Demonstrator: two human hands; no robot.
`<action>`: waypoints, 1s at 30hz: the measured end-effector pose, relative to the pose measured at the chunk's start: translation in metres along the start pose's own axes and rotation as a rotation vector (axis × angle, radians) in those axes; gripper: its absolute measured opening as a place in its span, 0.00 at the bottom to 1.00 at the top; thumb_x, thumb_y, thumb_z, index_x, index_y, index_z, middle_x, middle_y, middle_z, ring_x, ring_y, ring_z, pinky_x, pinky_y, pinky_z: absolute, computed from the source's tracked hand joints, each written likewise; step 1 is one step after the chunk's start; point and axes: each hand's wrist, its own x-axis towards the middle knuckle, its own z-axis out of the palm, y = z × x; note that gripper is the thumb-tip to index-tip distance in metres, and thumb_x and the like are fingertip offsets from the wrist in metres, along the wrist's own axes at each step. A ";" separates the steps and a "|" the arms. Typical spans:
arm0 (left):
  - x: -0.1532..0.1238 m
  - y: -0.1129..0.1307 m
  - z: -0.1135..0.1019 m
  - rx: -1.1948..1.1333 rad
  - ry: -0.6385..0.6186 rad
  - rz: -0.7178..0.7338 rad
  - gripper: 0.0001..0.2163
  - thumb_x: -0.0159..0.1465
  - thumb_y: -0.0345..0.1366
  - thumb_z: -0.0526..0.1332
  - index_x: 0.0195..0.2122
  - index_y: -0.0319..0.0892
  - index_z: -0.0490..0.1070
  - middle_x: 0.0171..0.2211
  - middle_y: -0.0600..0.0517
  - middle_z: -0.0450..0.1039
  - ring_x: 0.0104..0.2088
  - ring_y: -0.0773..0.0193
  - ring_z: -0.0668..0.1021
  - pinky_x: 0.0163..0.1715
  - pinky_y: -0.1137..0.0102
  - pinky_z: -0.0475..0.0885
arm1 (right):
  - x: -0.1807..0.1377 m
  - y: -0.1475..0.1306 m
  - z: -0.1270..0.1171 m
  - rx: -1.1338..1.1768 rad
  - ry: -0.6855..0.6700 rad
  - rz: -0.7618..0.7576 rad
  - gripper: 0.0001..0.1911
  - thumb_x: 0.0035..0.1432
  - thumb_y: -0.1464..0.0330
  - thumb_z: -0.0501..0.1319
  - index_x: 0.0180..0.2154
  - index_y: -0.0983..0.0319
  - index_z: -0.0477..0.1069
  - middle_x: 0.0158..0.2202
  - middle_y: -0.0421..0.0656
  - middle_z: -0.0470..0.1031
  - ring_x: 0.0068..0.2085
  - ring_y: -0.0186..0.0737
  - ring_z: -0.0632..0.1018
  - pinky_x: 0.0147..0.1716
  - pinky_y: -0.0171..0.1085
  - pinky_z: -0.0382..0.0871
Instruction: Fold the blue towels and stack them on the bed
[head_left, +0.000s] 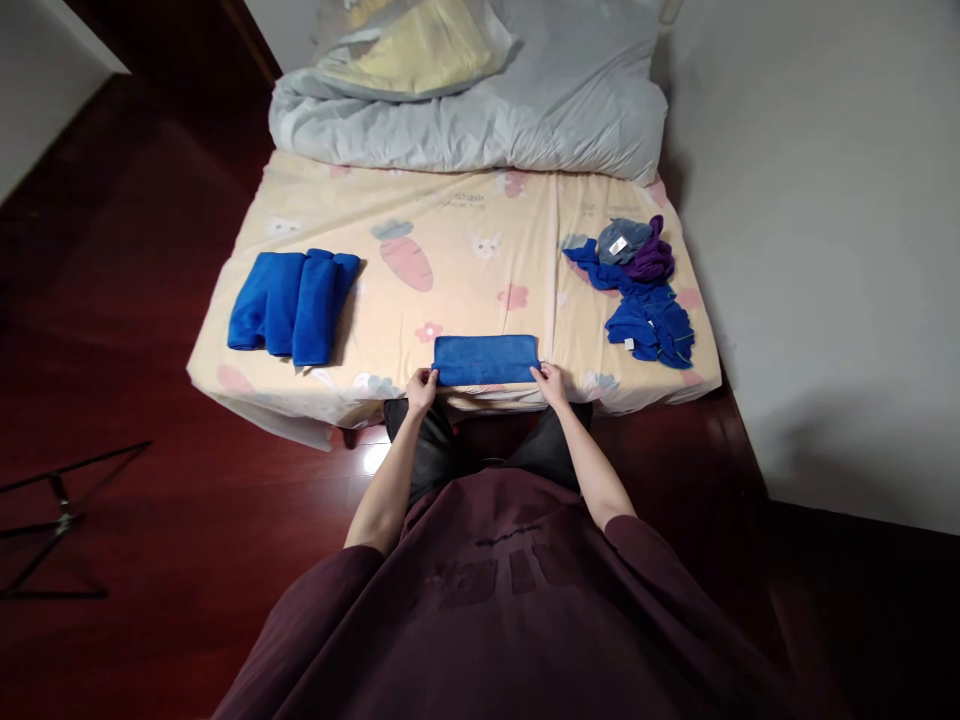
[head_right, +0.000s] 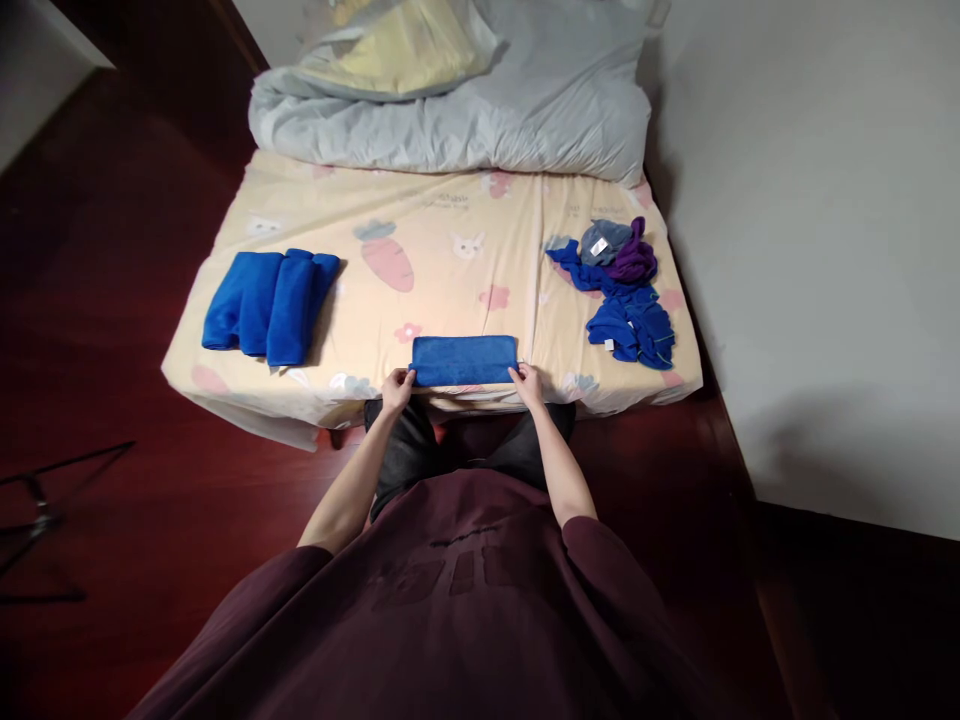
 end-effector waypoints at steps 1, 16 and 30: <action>0.000 0.001 0.000 0.011 0.000 -0.002 0.10 0.64 0.44 0.62 0.38 0.42 0.72 0.40 0.44 0.81 0.43 0.54 0.81 0.51 0.62 0.74 | 0.000 0.000 0.001 -0.021 0.006 0.006 0.23 0.57 0.45 0.65 0.31 0.59 0.72 0.27 0.43 0.75 0.36 0.46 0.79 0.37 0.40 0.76; -0.002 0.014 -0.001 0.119 0.018 -0.035 0.09 0.64 0.44 0.61 0.35 0.44 0.71 0.35 0.46 0.80 0.41 0.54 0.81 0.49 0.62 0.74 | 0.007 0.010 0.012 -0.219 0.059 0.031 0.22 0.62 0.47 0.60 0.30 0.59 0.71 0.26 0.44 0.74 0.34 0.47 0.78 0.36 0.39 0.72; -0.005 0.015 -0.003 0.200 -0.026 0.030 0.10 0.67 0.41 0.56 0.41 0.43 0.72 0.40 0.43 0.81 0.44 0.52 0.82 0.51 0.60 0.73 | 0.008 0.012 0.017 -0.445 0.010 0.055 0.18 0.72 0.58 0.51 0.35 0.59 0.72 0.37 0.51 0.80 0.39 0.49 0.77 0.44 0.41 0.67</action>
